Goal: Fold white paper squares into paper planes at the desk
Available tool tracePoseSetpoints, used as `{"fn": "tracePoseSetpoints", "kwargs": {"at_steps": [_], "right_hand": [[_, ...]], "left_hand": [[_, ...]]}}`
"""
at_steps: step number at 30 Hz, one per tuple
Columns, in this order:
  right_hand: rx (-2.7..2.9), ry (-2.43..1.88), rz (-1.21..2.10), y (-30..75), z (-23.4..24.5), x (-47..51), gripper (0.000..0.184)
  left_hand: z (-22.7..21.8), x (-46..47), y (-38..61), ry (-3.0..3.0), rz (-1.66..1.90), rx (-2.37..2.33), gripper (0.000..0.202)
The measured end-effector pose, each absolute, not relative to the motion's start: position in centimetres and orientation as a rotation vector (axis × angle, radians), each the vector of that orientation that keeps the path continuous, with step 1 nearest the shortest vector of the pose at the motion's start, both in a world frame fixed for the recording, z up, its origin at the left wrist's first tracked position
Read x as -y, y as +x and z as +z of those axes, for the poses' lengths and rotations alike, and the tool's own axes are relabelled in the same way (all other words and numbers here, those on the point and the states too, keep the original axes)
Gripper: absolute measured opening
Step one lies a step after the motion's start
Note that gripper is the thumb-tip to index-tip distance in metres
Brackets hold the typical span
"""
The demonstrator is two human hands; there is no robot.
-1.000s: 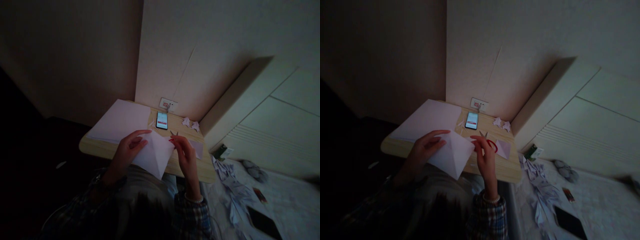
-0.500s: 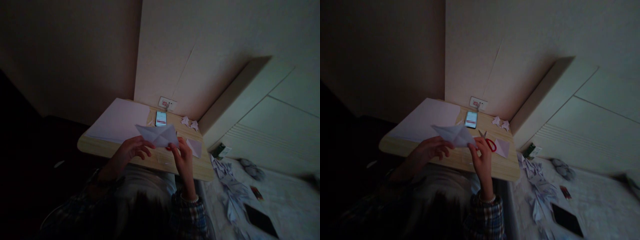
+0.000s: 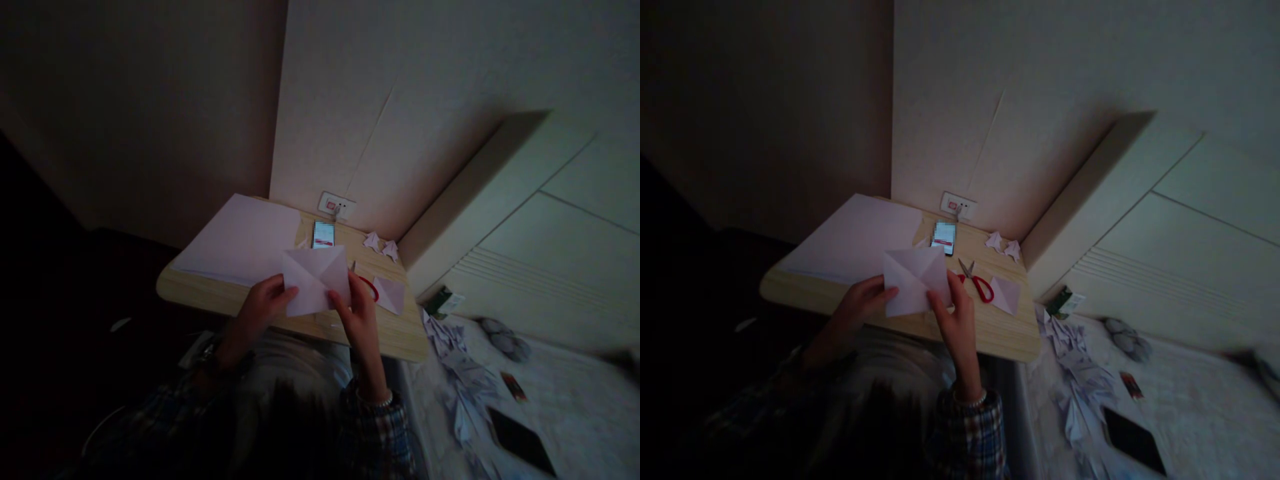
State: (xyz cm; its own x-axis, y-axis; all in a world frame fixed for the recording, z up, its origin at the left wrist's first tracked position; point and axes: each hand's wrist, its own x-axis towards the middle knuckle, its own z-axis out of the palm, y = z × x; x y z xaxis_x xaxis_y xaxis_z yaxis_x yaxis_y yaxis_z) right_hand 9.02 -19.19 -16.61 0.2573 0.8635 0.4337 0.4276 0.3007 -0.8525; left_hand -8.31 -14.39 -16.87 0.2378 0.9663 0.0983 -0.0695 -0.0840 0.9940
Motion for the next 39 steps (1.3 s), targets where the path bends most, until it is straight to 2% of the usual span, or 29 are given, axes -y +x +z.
{"fn": "tracePoseSetpoints", "kwargs": {"at_steps": [4,10,19,27,30,33,36,39], "right_hand": [[1.541,-1.248,0.405,8.9,-15.8,19.7,0.031],[1.991,-1.039,0.306,8.6,-15.3,19.8,0.048],[2.087,-1.141,0.228,9.0,-15.4,19.8,0.048],[1.62,-1.369,0.484,8.7,-16.7,18.9,0.032],[1.488,-1.466,0.575,8.9,-17.0,18.7,0.01],[1.406,-1.481,0.559,9.1,-17.0,18.7,0.02],[1.363,-1.504,0.557,9.2,-17.3,18.6,0.025],[1.401,-1.538,0.557,9.2,-17.9,18.3,0.031]], "left_hand": [[-17.2,14.7,-7.9,1.293,1.089,-0.907,0.023],[-17.4,15.1,-7.7,1.129,1.126,-0.836,0.039],[-16.8,15.4,-7.6,0.865,1.056,-0.639,0.043],[-18.5,14.5,-7.4,1.114,1.005,-0.73,0.036],[-18.9,14.5,-7.3,1.159,1.025,-0.76,0.028],[-19.0,14.6,-7.2,1.197,0.95,-0.789,0.02],[-18.8,14.7,-7.2,1.234,0.847,-0.859,0.021],[-18.7,14.8,-7.2,1.272,0.889,-0.942,0.023]]}}
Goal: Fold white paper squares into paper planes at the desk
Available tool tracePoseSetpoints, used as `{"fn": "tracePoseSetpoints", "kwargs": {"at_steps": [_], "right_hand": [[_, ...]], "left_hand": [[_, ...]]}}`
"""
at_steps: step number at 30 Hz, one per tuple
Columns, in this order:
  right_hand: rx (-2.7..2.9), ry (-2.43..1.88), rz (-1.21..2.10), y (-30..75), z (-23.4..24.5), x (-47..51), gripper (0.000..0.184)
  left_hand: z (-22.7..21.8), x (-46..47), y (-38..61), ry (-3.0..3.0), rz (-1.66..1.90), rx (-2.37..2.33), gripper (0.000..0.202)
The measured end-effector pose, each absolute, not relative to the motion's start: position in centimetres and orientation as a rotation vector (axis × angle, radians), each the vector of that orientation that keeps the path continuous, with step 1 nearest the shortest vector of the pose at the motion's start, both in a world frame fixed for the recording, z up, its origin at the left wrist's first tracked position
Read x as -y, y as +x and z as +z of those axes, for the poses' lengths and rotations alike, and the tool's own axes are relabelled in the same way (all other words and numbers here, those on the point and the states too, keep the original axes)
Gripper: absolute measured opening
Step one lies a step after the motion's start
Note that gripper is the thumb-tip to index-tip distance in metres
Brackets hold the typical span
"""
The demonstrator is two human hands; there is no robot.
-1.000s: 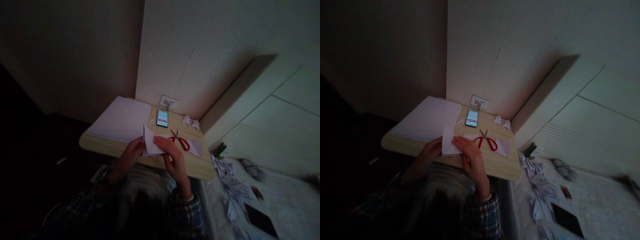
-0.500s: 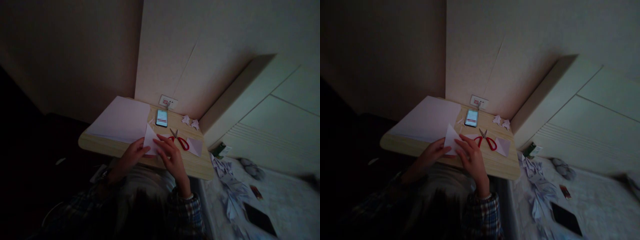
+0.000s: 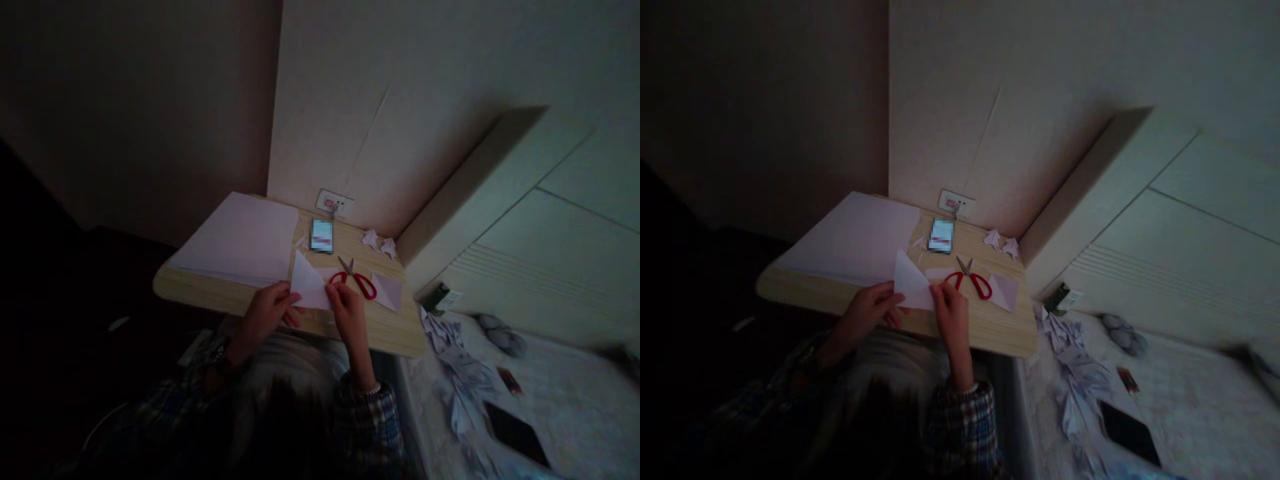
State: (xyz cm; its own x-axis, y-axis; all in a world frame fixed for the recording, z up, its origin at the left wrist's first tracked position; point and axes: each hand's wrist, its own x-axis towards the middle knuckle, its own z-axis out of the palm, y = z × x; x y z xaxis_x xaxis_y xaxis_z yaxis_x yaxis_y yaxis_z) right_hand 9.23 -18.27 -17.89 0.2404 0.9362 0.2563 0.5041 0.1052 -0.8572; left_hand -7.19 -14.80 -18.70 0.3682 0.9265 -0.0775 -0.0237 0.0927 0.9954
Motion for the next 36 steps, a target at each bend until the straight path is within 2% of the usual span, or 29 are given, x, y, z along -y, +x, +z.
{"fn": "tracePoseSetpoints", "kwargs": {"at_steps": [7,9,12,14,18,23,31,36], "right_hand": [[1.451,-1.555,0.397,9.4,-18.6,18.0,0.031],[1.428,-1.594,0.306,9.6,-18.8,18.0,0.029],[1.434,-1.602,0.192,9.8,-19.0,18.0,0.025],[1.499,-1.576,0.133,9.6,-19.2,17.9,0.024],[1.643,-1.517,0.1,9.0,-19.4,17.6,0.023],[1.781,-1.506,0.124,8.5,-19.1,17.5,0.023],[1.739,-1.478,0.155,8.5,-19.0,17.3,0.021],[1.69,-1.448,-0.036,8.3,-19.4,16.9,0.017]], "left_hand": [[-19.7,14.1,-7.5,1.445,1.054,-1.086,0.021],[-20.0,13.7,-7.9,1.562,1.223,-1.25,0.017],[-19.8,13.5,-8.4,1.854,1.553,-1.444,0.032],[-19.3,13.9,-8.2,2.143,1.65,-1.387,0.032],[-18.4,14.9,-7.2,2.505,1.54,-1.334,0.025],[-18.3,15.0,-6.9,2.523,1.576,-1.345,0.008],[-18.2,14.4,-7.3,2.517,1.487,-1.287,0.011],[-18.7,13.5,-7.0,2.483,1.477,-1.273,0.013]]}}
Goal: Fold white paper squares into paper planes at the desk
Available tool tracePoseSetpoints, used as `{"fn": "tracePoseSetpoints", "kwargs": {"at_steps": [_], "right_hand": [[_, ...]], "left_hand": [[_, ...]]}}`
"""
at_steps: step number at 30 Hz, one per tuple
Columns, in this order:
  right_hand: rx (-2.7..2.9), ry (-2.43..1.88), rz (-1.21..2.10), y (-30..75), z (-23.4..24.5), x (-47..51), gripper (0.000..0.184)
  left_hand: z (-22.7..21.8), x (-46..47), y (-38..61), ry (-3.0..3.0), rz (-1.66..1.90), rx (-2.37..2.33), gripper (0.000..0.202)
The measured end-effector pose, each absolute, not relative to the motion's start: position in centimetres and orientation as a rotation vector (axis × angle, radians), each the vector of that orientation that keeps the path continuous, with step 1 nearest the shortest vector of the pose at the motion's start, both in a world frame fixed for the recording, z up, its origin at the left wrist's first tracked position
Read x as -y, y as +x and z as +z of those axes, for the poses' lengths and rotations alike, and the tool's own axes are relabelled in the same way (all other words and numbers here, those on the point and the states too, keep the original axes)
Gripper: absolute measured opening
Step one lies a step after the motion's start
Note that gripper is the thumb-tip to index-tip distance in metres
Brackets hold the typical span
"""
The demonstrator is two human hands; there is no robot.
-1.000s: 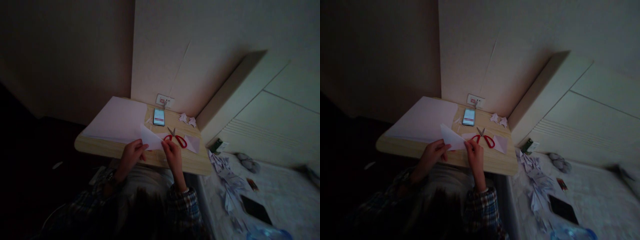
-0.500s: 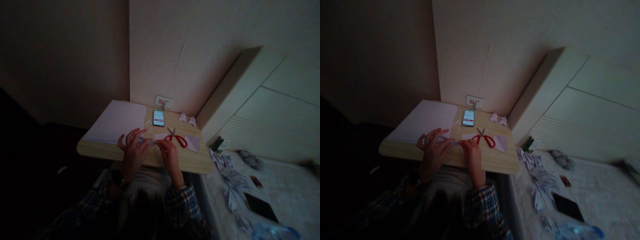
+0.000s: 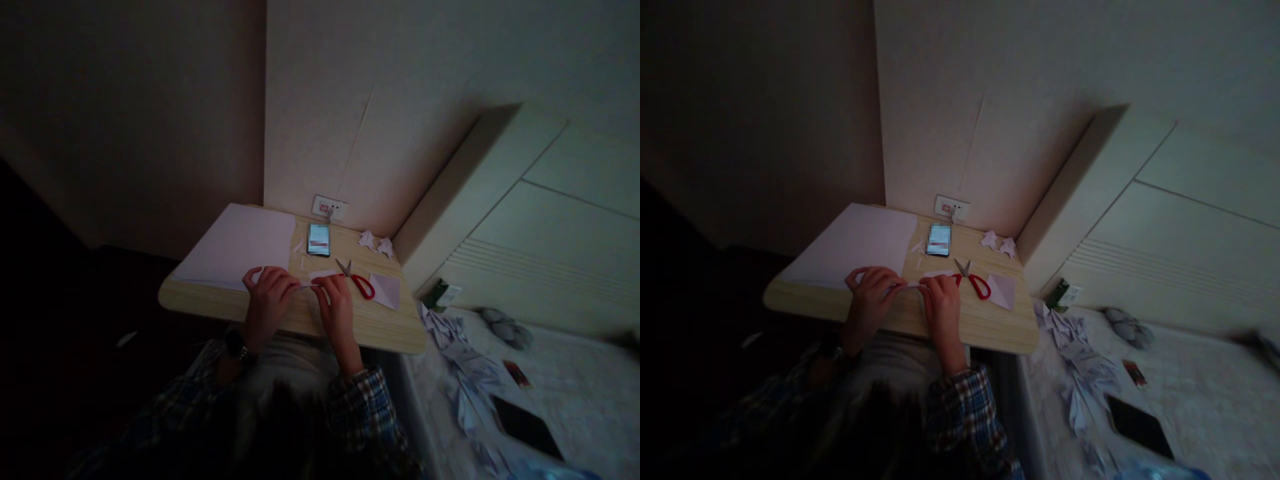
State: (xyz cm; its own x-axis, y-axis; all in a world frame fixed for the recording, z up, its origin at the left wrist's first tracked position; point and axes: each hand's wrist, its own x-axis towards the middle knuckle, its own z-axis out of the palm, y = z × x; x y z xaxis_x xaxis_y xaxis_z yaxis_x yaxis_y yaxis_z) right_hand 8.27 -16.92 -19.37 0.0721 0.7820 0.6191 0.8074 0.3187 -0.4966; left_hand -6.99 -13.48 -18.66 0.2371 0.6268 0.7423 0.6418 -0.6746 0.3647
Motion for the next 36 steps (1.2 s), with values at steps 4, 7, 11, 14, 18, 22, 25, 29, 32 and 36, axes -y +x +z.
{"fn": "tracePoseSetpoints", "kwargs": {"at_steps": [4,7,11,14,18,22,25,29,32,36], "right_hand": [[1.648,-1.446,-0.25,8.4,-19.6,16.2,0.015],[1.658,-1.418,-0.334,8.5,-19.8,15.7,0.014],[1.672,-1.401,-0.319,8.7,-19.9,15.6,0.021],[1.666,-1.433,-0.279,9.0,-19.9,15.9,0.024],[1.64,-1.453,-0.27,9.6,-19.8,16.4,0.025],[1.63,-1.459,-0.325,10.0,-19.6,16.6,0.022],[1.63,-1.441,-0.3,10.1,-19.4,16.7,0.021],[1.627,-1.43,-0.268,9.9,-19.4,16.8,0.021],[1.633,-1.439,-0.267,9.7,-19.5,16.8,0.023],[1.652,-1.427,-0.262,9.2,-19.7,16.5,0.023]], "left_hand": [[-18.8,12.5,-6.1,-2.473,-1.467,1.197,0.009],[-18.5,12.1,-5.4,-2.463,-1.492,1.12,0.007],[-18.4,11.7,-5.5,-2.449,-1.473,1.063,0.007],[-18.8,11.3,-6.6,-2.452,-1.455,1.039,0.006],[-19.4,10.6,-8.3,-2.393,-1.451,1.06,0.01],[-19.2,10.3,-9.3,-2.363,-1.449,1.176,0.014],[-18.9,10.3,-9.5,-2.37,-1.466,1.229,0.014],[-18.8,10.0,-9.6,-2.3,-1.491,1.238,0.011],[-18.8,10.0,-9.7,-2.268,-1.496,1.235,0.011],[-18.6,10.1,-10.1,-2.264,-1.521,1.263,0.011]]}}
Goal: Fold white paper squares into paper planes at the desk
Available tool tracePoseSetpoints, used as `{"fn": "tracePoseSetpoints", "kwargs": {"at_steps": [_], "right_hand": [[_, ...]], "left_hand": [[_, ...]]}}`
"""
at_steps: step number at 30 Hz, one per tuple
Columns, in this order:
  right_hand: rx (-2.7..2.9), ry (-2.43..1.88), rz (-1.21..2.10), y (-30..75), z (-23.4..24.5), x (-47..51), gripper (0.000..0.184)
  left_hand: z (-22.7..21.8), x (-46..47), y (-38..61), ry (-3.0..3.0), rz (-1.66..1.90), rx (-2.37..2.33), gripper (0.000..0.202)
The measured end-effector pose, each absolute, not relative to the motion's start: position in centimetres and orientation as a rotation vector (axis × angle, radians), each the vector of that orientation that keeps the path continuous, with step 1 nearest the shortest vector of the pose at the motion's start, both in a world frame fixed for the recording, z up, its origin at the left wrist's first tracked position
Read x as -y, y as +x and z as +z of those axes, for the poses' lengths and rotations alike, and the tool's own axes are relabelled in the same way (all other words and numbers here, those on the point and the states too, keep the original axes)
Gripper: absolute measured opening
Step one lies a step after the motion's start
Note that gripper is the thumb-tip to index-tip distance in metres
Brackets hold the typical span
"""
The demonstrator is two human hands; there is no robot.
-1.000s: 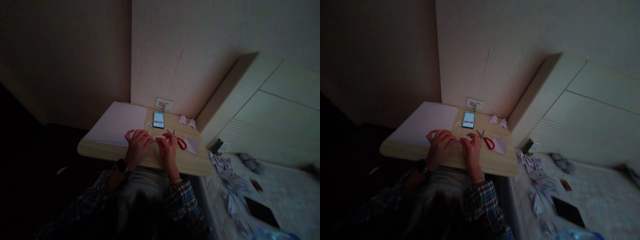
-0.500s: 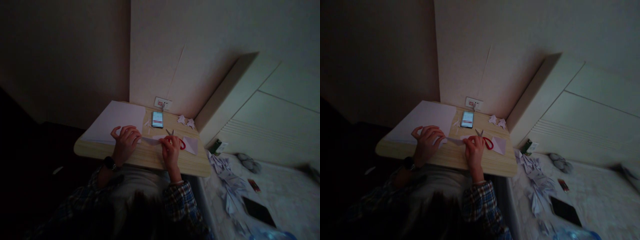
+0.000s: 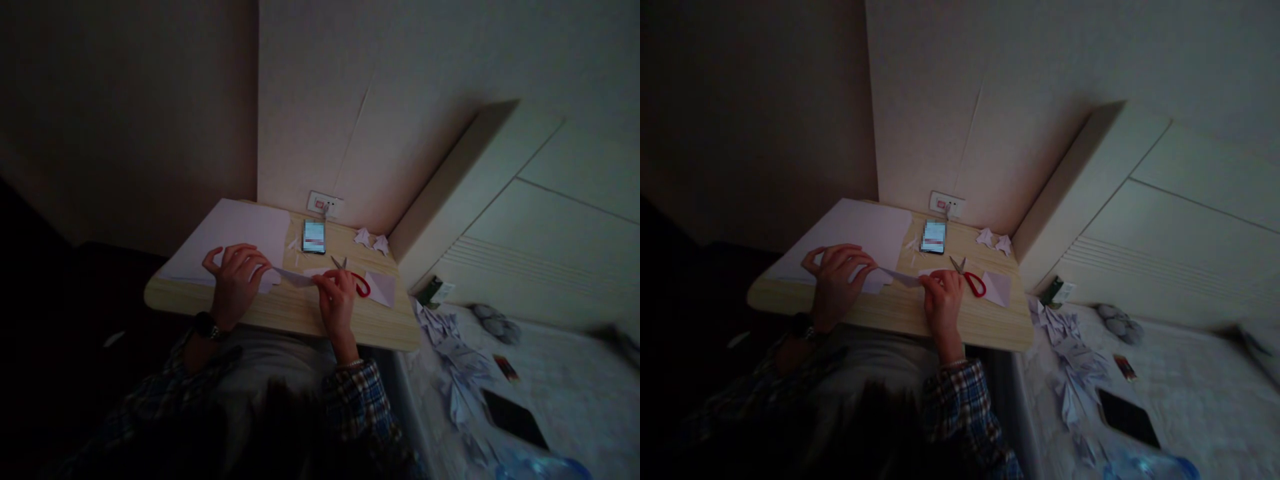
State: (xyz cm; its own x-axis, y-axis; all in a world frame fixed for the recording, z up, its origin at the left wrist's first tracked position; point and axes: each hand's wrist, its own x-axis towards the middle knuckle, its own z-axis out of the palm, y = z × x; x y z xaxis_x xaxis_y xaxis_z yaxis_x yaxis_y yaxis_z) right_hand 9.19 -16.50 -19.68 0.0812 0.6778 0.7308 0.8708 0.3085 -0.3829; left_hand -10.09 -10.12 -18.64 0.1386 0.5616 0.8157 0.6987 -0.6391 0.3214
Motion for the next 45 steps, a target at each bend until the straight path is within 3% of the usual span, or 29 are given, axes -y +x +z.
{"fn": "tracePoseSetpoints", "kwargs": {"at_steps": [9,15,18,25,30,36,45], "right_hand": [[1.555,-1.47,-0.246,10.0,-20.0,16.3,0.026],[1.606,-1.465,-0.326,9.6,-19.9,16.2,0.025],[1.646,-1.438,-0.279,9.1,-19.8,16.3,0.024],[1.485,-1.364,-0.111,8.7,-19.6,16.3,0.015],[1.199,-1.337,0.129,8.0,-20.7,15.8,0.025],[1.19,-1.32,0.262,7.8,-21.1,15.8,0.014],[1.31,-1.292,0.263,7.8,-21.3,15.9,0.019]], "left_hand": [[-18.8,9.6,-10.4,-2.132,-1.555,1.341,0.011],[-18.9,11.6,-7.3,-2.385,-1.413,1.199,0.015],[-18.8,12.2,-6.4,-2.454,-1.438,1.166,0.006],[-18.0,11.7,-6.9,-2.538,-1.715,1.349,0.015],[-18.8,11.3,-6.2,-2.62,-2.251,1.651,0.014],[-19.9,11.1,-5.7,-2.497,-2.723,1.938,0.019],[-21.3,10.7,-5.4,-2.579,-2.831,1.843,0.025]]}}
